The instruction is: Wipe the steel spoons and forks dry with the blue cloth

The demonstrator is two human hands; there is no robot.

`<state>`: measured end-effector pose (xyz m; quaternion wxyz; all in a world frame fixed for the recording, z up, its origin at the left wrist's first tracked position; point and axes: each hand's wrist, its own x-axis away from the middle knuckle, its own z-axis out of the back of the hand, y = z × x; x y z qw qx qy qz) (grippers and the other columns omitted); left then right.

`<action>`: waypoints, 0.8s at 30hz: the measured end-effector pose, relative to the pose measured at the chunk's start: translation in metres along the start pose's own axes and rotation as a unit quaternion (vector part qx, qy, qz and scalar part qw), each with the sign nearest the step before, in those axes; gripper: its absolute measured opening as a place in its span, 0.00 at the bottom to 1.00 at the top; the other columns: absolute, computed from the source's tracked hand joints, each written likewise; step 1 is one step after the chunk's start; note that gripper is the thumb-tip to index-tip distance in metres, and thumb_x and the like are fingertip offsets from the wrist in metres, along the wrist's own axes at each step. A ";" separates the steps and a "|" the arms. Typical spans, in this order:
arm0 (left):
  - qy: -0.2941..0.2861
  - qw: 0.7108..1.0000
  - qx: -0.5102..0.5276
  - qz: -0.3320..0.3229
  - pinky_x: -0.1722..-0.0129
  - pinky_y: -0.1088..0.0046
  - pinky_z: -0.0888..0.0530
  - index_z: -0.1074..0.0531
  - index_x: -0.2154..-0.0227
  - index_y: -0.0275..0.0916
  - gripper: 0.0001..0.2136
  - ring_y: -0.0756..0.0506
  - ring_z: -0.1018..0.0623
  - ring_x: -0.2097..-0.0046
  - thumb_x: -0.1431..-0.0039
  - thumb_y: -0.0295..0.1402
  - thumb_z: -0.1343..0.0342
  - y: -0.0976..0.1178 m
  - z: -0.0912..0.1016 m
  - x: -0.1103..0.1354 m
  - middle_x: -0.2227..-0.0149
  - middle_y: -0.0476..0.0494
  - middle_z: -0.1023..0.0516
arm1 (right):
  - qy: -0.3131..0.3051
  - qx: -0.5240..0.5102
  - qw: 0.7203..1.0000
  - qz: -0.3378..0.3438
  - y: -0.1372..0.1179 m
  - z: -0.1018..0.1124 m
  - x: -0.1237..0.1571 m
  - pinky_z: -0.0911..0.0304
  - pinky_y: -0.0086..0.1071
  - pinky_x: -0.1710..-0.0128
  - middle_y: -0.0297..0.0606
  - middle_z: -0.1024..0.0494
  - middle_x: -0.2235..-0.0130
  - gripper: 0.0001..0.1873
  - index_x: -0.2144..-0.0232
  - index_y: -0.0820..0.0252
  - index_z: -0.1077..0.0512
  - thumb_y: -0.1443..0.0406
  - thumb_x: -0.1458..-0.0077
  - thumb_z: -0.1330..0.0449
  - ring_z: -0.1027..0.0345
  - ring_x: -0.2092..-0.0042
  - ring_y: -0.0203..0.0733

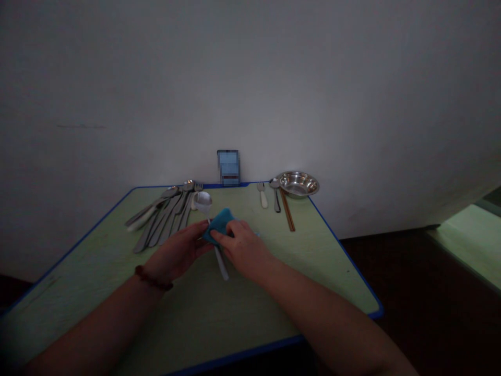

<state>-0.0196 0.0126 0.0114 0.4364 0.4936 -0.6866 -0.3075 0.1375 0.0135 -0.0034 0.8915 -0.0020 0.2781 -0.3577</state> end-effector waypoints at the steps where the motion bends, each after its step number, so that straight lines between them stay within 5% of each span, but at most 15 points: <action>1: 0.004 1.000 0.000 0.001 0.74 0.79 0.28 0.30 0.70 0.35 0.05 0.51 0.26 0.71 0.51 0.26 0.48 0.000 0.000 0.000 0.69 0.45 0.25 | -0.001 -0.001 1.000 0.001 0.000 0.000 0.000 0.42 0.33 0.62 0.40 0.38 0.67 0.18 0.54 0.59 0.35 0.68 0.49 0.49 0.46 0.64 0.39; 24: 0.072 0.997 -0.016 -0.011 0.73 0.80 0.29 0.32 0.70 0.37 0.06 0.53 0.26 0.72 0.51 0.23 0.50 0.005 0.001 -0.004 0.73 0.48 0.27 | -0.010 -0.014 1.000 0.017 -0.001 0.003 0.003 0.43 0.34 0.60 0.39 0.38 0.66 0.18 0.53 0.57 0.36 0.69 0.49 0.50 0.47 0.62 0.39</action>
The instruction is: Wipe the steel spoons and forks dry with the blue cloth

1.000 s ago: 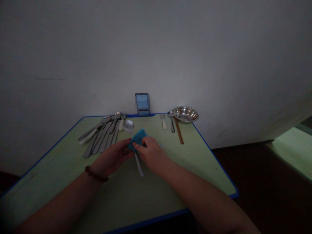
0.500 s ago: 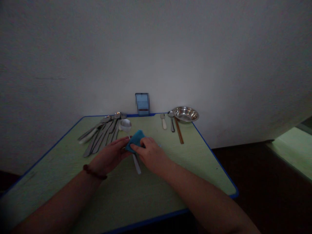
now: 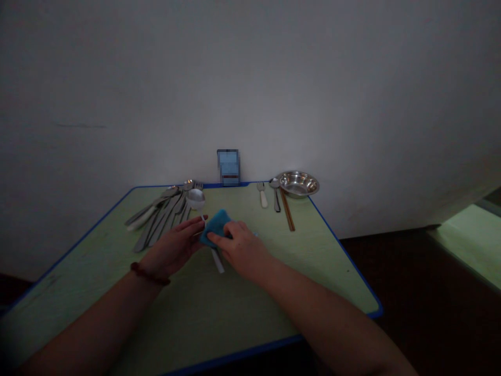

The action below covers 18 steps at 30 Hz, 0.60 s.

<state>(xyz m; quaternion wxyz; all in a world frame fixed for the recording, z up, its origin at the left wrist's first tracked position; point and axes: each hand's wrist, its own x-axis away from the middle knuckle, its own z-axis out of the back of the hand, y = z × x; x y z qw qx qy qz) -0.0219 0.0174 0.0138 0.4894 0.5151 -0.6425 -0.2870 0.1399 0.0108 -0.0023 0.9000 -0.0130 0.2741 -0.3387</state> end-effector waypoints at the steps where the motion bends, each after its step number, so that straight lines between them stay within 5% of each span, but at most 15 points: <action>1: 0.000 1.000 0.000 -0.002 0.73 0.80 0.29 0.32 0.70 0.37 0.06 0.53 0.26 0.72 0.51 0.23 0.50 0.000 0.000 0.000 0.73 0.48 0.27 | 0.003 0.001 1.000 0.002 0.000 0.000 0.000 0.43 0.34 0.61 0.39 0.38 0.66 0.18 0.54 0.57 0.36 0.69 0.49 0.51 0.47 0.63 0.39; 18: 0.022 0.999 0.023 -0.011 0.74 0.82 0.31 0.31 0.73 0.37 0.05 0.54 0.27 0.74 0.51 0.22 0.49 0.005 0.001 0.000 0.76 0.49 0.28 | 0.006 0.002 1.000 0.016 -0.001 0.002 0.000 0.42 0.32 0.61 0.41 0.37 0.66 0.18 0.54 0.59 0.35 0.70 0.50 0.49 0.46 0.63 0.39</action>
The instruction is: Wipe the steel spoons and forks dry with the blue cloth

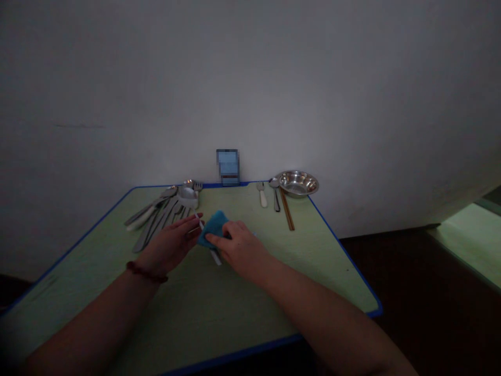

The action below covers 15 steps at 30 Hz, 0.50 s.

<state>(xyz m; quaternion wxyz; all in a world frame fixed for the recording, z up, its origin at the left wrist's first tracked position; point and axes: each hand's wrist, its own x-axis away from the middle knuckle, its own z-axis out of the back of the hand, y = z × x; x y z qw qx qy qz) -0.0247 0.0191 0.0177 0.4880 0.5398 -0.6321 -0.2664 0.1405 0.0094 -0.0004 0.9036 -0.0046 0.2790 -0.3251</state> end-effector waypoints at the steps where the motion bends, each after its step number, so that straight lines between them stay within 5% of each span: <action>1: 0.000 1.000 -0.002 0.001 0.74 0.82 0.31 0.30 0.73 0.37 0.05 0.54 0.27 0.74 0.51 0.22 0.49 0.000 0.000 0.000 0.76 0.49 0.28 | 0.002 0.001 1.000 0.002 0.000 0.000 0.000 0.42 0.32 0.61 0.41 0.37 0.66 0.18 0.54 0.59 0.35 0.70 0.50 0.49 0.46 0.63 0.39; 15: -0.023 0.999 -0.042 0.002 0.73 0.80 0.31 0.29 0.73 0.37 0.05 0.52 0.27 0.71 0.52 0.24 0.49 -0.005 -0.001 0.004 0.73 0.48 0.26 | 0.002 0.000 1.000 -0.010 0.001 -0.002 -0.002 0.43 0.34 0.61 0.40 0.38 0.66 0.18 0.54 0.56 0.35 0.68 0.49 0.50 0.46 0.63 0.39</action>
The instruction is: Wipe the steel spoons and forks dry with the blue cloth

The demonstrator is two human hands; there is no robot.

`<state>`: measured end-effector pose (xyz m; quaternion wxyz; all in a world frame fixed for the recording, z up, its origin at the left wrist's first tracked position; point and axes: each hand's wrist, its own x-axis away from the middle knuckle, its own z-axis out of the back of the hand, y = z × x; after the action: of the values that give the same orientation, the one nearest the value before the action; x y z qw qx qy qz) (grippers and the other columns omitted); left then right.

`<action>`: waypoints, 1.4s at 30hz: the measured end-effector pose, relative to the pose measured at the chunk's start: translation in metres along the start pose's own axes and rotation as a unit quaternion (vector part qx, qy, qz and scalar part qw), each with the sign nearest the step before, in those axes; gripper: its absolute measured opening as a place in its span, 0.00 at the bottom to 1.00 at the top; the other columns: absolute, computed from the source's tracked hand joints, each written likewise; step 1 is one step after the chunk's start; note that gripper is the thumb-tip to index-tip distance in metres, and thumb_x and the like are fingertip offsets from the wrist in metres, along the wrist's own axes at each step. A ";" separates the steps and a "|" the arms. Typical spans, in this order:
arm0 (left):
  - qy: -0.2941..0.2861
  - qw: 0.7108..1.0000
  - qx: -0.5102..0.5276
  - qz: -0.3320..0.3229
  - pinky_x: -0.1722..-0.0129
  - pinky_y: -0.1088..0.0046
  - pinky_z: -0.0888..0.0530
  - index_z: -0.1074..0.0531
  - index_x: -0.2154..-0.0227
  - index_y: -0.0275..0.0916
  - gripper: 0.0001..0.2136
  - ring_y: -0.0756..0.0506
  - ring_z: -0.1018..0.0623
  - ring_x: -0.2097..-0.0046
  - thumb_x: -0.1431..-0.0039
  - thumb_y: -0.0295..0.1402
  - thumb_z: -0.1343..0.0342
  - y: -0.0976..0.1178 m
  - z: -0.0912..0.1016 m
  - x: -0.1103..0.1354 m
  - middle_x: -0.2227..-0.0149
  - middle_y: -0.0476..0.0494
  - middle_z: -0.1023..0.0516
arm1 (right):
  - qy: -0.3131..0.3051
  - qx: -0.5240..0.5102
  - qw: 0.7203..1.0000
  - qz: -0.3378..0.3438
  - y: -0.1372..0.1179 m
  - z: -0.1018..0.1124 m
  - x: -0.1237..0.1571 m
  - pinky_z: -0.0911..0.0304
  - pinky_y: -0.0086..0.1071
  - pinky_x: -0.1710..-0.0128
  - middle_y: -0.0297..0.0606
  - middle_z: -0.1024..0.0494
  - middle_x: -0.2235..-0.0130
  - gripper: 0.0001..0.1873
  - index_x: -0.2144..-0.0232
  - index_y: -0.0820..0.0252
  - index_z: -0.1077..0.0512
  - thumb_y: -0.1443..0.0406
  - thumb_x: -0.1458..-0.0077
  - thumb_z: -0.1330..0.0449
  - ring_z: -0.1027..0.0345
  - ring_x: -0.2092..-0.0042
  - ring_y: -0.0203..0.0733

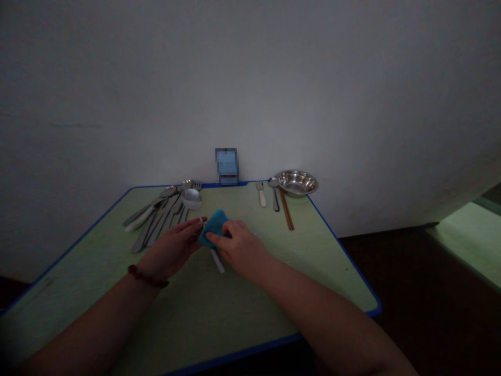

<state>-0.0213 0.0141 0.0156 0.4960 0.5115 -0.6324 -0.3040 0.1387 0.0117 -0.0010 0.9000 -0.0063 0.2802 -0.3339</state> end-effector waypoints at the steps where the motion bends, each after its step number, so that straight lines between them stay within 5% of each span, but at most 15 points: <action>1: -0.001 1.000 -0.001 0.000 0.72 0.80 0.31 0.29 0.73 0.37 0.05 0.52 0.27 0.71 0.52 0.24 0.49 0.000 0.000 0.000 0.73 0.48 0.26 | -0.001 0.000 1.000 -0.001 0.000 0.000 0.000 0.43 0.34 0.62 0.40 0.38 0.67 0.17 0.54 0.56 0.35 0.68 0.48 0.50 0.46 0.63 0.39; 13: -0.043 0.999 -0.009 0.009 0.71 0.80 0.30 0.28 0.74 0.37 0.05 0.52 0.27 0.71 0.52 0.24 0.48 -0.002 -0.001 0.000 0.73 0.48 0.25 | 0.002 -0.003 1.000 -0.013 0.000 -0.001 -0.002 0.42 0.34 0.61 0.39 0.37 0.67 0.17 0.55 0.56 0.34 0.69 0.48 0.51 0.46 0.63 0.39; 42: 0.045 0.998 0.018 -0.041 0.73 0.81 0.30 0.30 0.74 0.37 0.05 0.54 0.28 0.73 0.52 0.23 0.49 0.010 0.004 -0.003 0.75 0.50 0.28 | -0.008 -0.020 1.000 0.014 -0.001 0.005 0.004 0.44 0.34 0.61 0.41 0.38 0.65 0.18 0.54 0.57 0.35 0.69 0.48 0.52 0.47 0.62 0.39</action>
<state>-0.0283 0.0199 0.0226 0.5013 0.5591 -0.5936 -0.2894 0.1434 0.0073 0.0015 0.9062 -0.0232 0.2802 -0.3159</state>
